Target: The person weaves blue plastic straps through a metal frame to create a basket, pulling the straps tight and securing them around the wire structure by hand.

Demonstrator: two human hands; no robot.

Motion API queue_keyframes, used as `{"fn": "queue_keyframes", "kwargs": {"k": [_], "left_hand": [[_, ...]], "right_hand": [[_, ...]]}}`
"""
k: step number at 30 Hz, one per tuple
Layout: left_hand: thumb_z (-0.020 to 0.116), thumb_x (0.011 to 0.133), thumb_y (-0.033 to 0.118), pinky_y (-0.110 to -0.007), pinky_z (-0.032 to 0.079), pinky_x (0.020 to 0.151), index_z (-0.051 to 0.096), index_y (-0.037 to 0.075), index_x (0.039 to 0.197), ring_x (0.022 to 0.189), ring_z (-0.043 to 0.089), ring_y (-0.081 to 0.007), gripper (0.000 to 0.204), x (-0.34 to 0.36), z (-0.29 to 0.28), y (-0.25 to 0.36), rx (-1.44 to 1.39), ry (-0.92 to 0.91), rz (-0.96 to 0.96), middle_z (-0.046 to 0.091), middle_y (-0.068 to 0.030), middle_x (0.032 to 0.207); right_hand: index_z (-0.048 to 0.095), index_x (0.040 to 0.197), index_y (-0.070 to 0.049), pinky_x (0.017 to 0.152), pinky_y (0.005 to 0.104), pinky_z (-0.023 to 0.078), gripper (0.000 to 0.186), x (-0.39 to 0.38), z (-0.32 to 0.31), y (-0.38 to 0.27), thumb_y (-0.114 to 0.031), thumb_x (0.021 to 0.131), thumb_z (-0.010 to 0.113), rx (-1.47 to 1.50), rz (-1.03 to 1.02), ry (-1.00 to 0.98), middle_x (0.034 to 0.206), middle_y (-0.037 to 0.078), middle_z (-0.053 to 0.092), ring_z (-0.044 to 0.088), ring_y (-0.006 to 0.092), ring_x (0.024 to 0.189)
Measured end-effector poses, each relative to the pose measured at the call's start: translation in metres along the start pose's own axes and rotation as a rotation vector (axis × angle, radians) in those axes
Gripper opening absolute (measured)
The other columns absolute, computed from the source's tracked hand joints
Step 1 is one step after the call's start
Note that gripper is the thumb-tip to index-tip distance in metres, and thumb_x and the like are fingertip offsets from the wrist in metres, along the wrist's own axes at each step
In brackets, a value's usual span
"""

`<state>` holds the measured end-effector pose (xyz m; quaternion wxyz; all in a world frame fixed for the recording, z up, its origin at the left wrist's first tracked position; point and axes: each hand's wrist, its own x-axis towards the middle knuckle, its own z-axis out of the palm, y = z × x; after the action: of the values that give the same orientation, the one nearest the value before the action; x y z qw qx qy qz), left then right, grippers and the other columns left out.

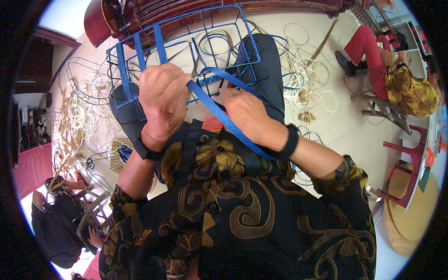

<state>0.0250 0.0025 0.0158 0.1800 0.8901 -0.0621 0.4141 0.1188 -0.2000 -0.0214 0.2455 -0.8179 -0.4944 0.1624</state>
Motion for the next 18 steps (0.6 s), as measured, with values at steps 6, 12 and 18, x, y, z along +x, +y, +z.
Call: {"fn": "queue_keyframes", "kwargs": {"k": [6, 12, 18], "left_hand": [[0.072, 0.070, -0.003, -0.041, 0.046, 0.085, 0.070, 0.004, 0.091, 0.091, 0.066, -0.0274, 0.022, 0.001, -0.001, -0.006, 0.023, -0.020, -0.011, 0.067, -0.0073, 0.088], [0.072, 0.070, -0.002, -0.043, 0.042, 0.096, 0.070, 0.005, 0.089, 0.092, 0.067, -0.0252, 0.021, 0.000, -0.002, -0.005, 0.036, -0.007, -0.036, 0.068, -0.0056, 0.089], [0.071, 0.069, -0.002, -0.045, 0.038, 0.104, 0.070, 0.008, 0.088, 0.093, 0.068, -0.0226, 0.022, -0.001, -0.004, 0.005, 0.050, -0.043, -0.036, 0.068, -0.0034, 0.089]], "right_hand": [[0.065, 0.096, -0.011, 0.058, 0.0496, 0.050, 0.023, -0.019, -0.001, -0.012, -0.030, 0.104, 0.057, 0.153, -0.147, -0.042, 0.071, 0.019, 0.062, 0.063, 0.0427, 0.068], [0.069, 0.088, -0.007, 0.064, 0.0500, 0.049, 0.028, -0.180, -0.059, 0.072, -0.031, 0.101, 0.060, -0.130, 0.407, -0.376, 0.075, 0.020, 0.065, 0.064, 0.0418, 0.072], [0.075, 0.097, -0.001, 0.067, 0.0373, 0.060, 0.030, -0.432, -0.107, 0.135, -0.023, 0.103, 0.055, 0.757, 1.777, -0.518, 0.090, 0.015, 0.075, 0.071, 0.0273, 0.076]]}}
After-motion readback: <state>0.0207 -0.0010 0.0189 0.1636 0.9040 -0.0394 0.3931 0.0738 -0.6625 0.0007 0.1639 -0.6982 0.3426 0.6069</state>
